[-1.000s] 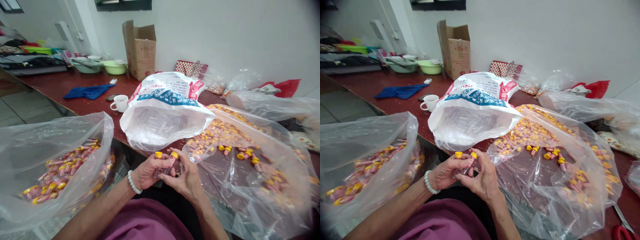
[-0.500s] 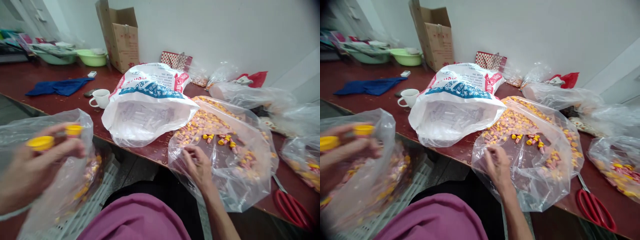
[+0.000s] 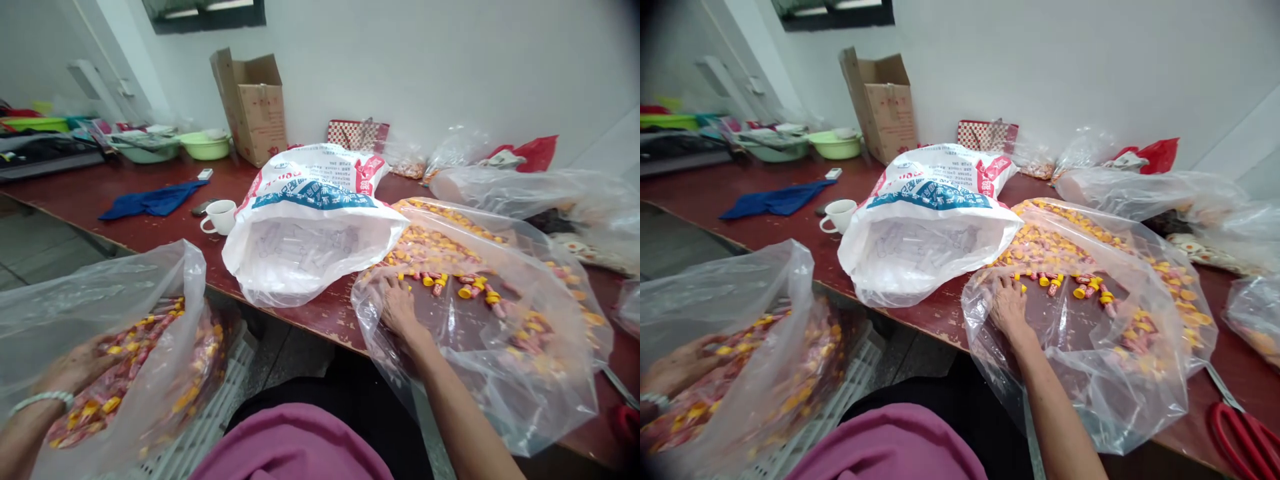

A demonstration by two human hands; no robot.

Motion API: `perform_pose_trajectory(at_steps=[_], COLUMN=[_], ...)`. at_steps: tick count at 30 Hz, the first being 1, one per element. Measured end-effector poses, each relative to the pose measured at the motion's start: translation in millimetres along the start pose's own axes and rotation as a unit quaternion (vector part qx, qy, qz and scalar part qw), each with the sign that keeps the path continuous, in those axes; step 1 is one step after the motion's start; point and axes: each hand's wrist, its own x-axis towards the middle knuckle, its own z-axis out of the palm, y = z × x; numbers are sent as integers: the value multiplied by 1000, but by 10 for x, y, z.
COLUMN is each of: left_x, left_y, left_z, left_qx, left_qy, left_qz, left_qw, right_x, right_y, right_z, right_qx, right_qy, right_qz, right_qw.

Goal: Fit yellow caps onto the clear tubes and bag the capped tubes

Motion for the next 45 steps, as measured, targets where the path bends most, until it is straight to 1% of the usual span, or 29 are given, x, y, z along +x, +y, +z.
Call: perform_pose_trajectory(at_steps=[2,4,6,7,8,9,10,11,12,13,14,17,20,21,22,23,25,26,27,28,29,31,32,34,36,37,40,42,45], left_x=[24,-15,-126,-192,-248,-281,-279,-235,-149,-26,125,605,918,971,1004,1017,982,928,842,721,563,155,-75,-520,-863,-979,-1136,-1154,-1176], left_y=[14,195,543,764,1003,1248,1490,1719,1931,2119,2282,2600,2684,2677,2664,2649,2630,2631,2638,2651,2667,2699,2709,2715,2701,2691,2675,2686,2730], left_z=[-18,-119,-248,-295,-316,-304,-256,-175,-64,67,210,615,852,883,893,884,828,790,753,719,692,663,661,679,719,746,838,896,955], left_qx=[42,79,101,97,73,36,6,-7,8,45,85,116,131,132,131,128,117,108,98,88,72,17,-35,-123,-175,-191,-233,-262,-320], left_qy=[40,60,95,142,224,259,260,219,150,77,22,-10,-19,-20,-18,-16,-11,-10,-11,-12,-17,-55,-97,-211,-310,-344,-404,-427,-462], left_qz=[-21,-7,29,66,100,171,249,316,363,383,368,331,321,324,329,333,346,355,364,375,388,418,434,457,451,439,389,362,334], left_qw=[998,995,990,983,967,950,933,923,920,919,926,936,938,936,935,934,931,929,926,923,919,906,895,855,819,808,795,786,757], right_x=[36,26,-11,-34,-56,-78,-99,-119,-138,-157,-177,-247,-342,-376,-408,-437,-481,-498,-512,-527,-543,-579,-598,-632,-658,-669,-703,-725,-745], right_y=[22,92,197,259,322,386,448,507,559,605,642,705,694,675,650,618,529,470,397,308,201,-58,-203,-485,-704,-777,-861,-862,-872], right_z=[23,21,-3,-21,-42,-65,-90,-116,-145,-173,-202,-276,-317,-326,-335,-345,-381,-409,-443,-482,-526,-614,-653,-703,-712,-702,-653,-628,-631], right_qx=[3,5,8,9,9,10,11,15,23,36,54,122,202,242,297,368,519,581,621,639,640,615,597,562,520,499,459,432,374], right_qy=[-6,-12,-13,-11,-8,-4,-2,-1,-1,0,4,35,92,114,133,149,167,172,176,178,173,140,118,79,55,47,30,29,45], right_qz=[-10,-20,-28,-32,-34,-31,-24,-14,-6,2,13,69,137,163,194,225,273,281,282,280,273,233,199,98,-3,-35,-60,-69,-104], right_qw=[1000,1000,999,999,999,999,1000,1000,1000,999,998,989,965,950,925,890,792,744,710,694,697,740,768,817,852,864,886,899,920])
